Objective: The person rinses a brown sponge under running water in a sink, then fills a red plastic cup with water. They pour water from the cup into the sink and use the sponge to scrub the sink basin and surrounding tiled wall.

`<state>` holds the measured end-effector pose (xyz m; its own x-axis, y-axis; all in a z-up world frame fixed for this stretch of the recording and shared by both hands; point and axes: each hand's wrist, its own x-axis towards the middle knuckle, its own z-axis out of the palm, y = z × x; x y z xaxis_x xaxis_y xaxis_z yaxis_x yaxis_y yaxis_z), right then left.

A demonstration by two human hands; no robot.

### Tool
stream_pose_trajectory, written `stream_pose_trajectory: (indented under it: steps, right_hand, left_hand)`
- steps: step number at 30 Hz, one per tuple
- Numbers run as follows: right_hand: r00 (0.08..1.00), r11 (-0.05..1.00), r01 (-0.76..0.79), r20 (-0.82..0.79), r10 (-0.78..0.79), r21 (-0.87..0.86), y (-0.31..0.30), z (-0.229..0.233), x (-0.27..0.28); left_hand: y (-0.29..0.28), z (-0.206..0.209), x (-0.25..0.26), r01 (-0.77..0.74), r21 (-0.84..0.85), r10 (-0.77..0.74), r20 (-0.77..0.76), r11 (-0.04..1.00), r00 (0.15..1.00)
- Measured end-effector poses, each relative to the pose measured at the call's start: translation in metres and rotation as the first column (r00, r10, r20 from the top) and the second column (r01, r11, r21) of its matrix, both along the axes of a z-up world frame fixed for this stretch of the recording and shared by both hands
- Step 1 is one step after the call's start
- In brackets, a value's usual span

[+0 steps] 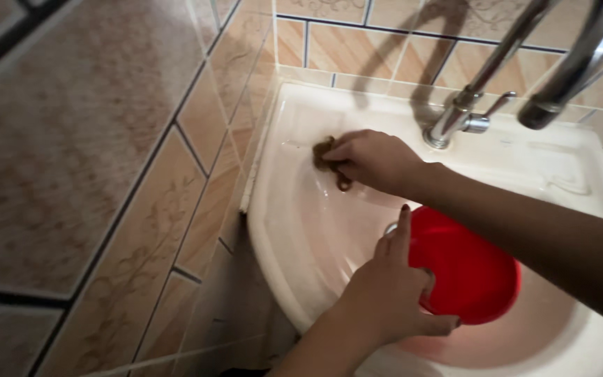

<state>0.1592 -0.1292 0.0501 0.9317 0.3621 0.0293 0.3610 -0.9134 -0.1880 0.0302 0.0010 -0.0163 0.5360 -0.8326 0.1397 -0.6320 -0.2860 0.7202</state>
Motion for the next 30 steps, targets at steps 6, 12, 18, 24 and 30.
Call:
stream_pose_trajectory:
  steps: [6, 12, 18, 24, 30]
  right_hand:
    - [0.902, 0.906, 0.421, -0.121, -0.413, 0.042, 0.016, -0.005, 0.054]
    - [0.968, 0.988, 0.15, 0.2, -0.152, 0.024, -0.004, -0.02, 0.077]
    - [0.971, 0.954, 0.234, -0.007, -0.237, 0.186, -0.016, 0.007, 0.009]
    - [0.72, 0.476, 0.694, -0.511, -0.469, 0.54, -0.067, 0.032, -0.063]
    - [0.607, 0.388, 0.792, -0.679, -0.413, 0.471, -0.128, 0.026, -0.091]
  left_hand:
    - [0.003, 0.007, -0.003, 0.005, 0.096, -0.007, 0.022, 0.995, 1.0]
    - [0.006, 0.009, -0.004, -0.008, 0.098, 0.005, 0.033, 0.995, 0.999]
    - [0.007, 0.009, 0.0, 0.002, 0.101, -0.006, 0.037, 0.995, 0.999]
    - [0.01, 0.007, -0.003, -0.071, -0.004, 0.071, 0.087, 0.997, 0.994]
    - [0.007, 0.022, -0.008, -0.138, 0.011, 0.136, 0.113, 0.99, 0.984]
